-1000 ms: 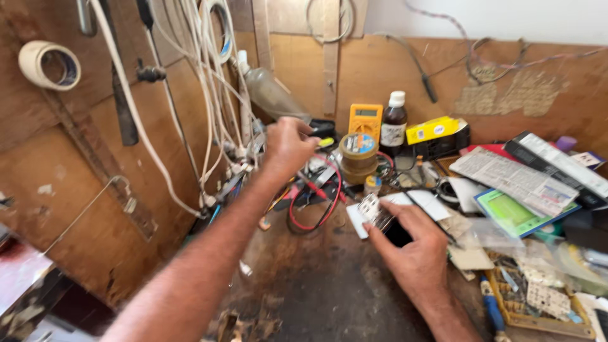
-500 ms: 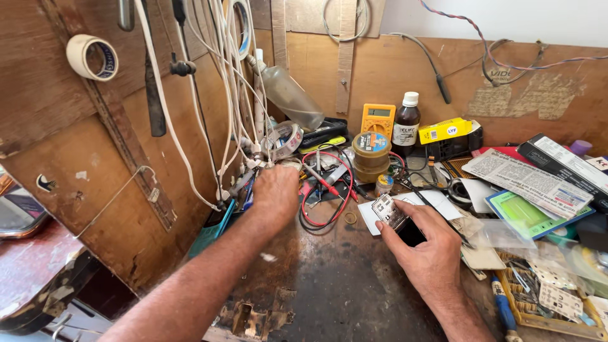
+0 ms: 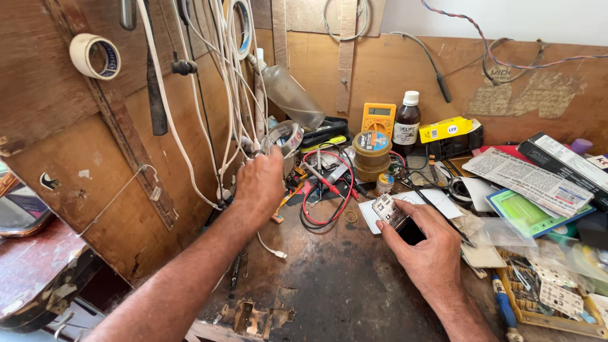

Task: The person assembles a small electronic device by connecting a ribbon cable to a circuit board, attaching a display module, and fitting a back cover. They handle the components by hand and align parts to complete the assembly.

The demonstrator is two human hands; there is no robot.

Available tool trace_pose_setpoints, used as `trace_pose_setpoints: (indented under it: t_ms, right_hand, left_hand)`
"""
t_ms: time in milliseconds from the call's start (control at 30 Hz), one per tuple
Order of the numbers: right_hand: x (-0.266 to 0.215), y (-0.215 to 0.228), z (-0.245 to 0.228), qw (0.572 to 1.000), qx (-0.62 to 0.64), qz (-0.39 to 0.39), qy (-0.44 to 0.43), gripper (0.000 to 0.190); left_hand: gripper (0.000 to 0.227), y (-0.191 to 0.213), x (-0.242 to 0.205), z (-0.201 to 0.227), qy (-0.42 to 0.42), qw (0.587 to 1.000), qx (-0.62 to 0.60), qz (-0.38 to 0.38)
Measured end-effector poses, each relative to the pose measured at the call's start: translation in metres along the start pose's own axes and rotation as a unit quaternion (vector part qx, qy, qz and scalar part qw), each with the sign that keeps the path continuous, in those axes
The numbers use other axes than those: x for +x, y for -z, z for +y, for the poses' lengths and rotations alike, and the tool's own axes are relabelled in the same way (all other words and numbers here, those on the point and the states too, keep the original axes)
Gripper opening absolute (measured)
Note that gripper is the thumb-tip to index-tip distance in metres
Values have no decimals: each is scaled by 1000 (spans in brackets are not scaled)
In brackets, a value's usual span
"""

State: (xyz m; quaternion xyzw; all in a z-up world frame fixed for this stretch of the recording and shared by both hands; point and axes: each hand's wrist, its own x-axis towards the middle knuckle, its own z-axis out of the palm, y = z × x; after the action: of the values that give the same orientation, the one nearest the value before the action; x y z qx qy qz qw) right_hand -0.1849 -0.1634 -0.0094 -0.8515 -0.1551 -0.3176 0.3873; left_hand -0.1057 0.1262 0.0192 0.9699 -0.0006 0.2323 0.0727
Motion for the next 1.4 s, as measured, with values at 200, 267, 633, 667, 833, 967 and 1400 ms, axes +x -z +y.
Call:
trace_pose_setpoints:
  t_ms: [200,267,633,667,833,967,1400]
  right_hand:
    - [-1,0,0,1000,-4,5,6,44]
    - [-1,0,-1,1000,0,2,5,45]
    - [-1,0,3,1000,0,17,11,43]
    - [-1,0,3,1000,-2,18,8,43]
    - [-2,1,9,1000,-2,20,-11,44]
    - [-2,0,11,999,0,41,-3,44]
    - [-1,-2,22,985,138,68,-72,39]
  left_hand:
    - [26,11,-1,-6,90,985,-146,36]
    - [25,13,-2,-10,105,980,-165,40]
    - [15,19,-14,-6,186,883,-432,14]
    - [19,17,-15,-1,176,847,-502,1]
    - [32,8,-21,16,254,631,-727,-95]
    - [34,-9,-27,31,338,590,-718,-145]
    - [27,-29,-50,48,363,344,-841,-205]
